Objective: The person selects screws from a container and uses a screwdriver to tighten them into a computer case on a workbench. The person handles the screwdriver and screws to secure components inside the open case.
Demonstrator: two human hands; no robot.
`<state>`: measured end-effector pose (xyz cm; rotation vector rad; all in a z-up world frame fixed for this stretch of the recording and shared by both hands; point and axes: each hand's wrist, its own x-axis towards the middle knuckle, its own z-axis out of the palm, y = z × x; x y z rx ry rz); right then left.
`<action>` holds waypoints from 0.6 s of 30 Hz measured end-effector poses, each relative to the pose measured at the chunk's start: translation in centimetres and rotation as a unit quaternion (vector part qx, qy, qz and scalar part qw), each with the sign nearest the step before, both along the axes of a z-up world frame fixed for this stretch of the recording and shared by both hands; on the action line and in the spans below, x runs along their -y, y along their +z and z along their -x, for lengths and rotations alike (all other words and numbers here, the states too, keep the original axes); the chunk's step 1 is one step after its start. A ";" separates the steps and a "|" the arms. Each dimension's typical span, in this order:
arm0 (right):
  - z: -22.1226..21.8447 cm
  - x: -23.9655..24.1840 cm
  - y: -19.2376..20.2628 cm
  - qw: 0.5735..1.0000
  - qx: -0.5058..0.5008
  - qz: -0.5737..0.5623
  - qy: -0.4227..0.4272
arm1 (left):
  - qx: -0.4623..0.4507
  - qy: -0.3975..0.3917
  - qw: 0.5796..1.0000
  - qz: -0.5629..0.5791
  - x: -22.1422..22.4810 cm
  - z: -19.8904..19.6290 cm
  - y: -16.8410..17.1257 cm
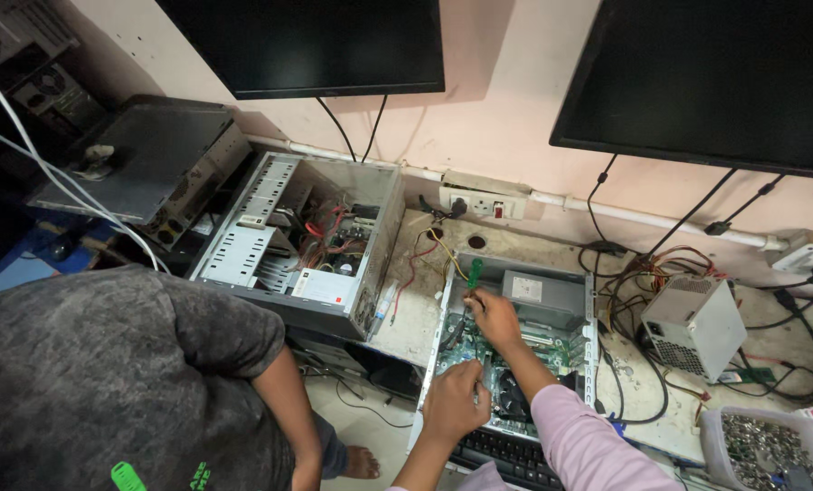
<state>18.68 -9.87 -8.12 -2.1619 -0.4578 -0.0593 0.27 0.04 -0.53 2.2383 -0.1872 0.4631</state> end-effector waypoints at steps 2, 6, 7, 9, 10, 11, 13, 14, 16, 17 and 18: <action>0.0 -0.1 0.0 1.000 0.003 0.012 -0.008 | -0.007 -0.002 1.000 0.000 -0.1 0.0 0.0; 0.0 0.1 0.0 1.000 0.017 0.003 -0.005 | 0.003 0.003 1.000 0.003 0.0 0.0 0.0; -0.1 0.1 0.0 1.000 0.020 -0.002 -0.001 | 0.003 0.005 1.000 0.003 0.0 -0.1 0.0; 0.0 0.1 -0.2 1.000 0.024 -0.010 0.008 | 0.000 0.011 1.000 0.004 0.0 0.1 0.0; 0.1 0.1 -0.2 1.000 0.022 0.000 0.008 | -0.005 0.011 1.000 0.002 0.0 0.1 0.0; 0.2 0.1 -0.2 1.000 0.021 0.010 0.009 | -0.009 0.011 1.000 0.001 0.0 0.1 0.0; 0.5 0.1 -0.1 1.000 0.026 0.015 0.007 | -0.013 0.012 1.000 0.002 0.1 0.2 0.1; 0.5 0.0 0.0 0.999 0.034 0.010 0.005 | -0.012 0.013 1.000 0.003 0.1 0.2 0.2; 0.5 -0.1 0.3 0.999 0.045 0.003 0.006 | -0.010 0.013 1.000 0.005 0.1 0.1 0.4; 0.5 -0.3 0.4 0.999 0.050 0.000 0.009 | -0.010 0.013 1.000 0.005 0.1 0.1 0.4; 0.5 -0.4 0.5 0.998 0.054 -0.003 0.013 | -0.009 0.013 1.000 0.006 0.0 0.2 0.5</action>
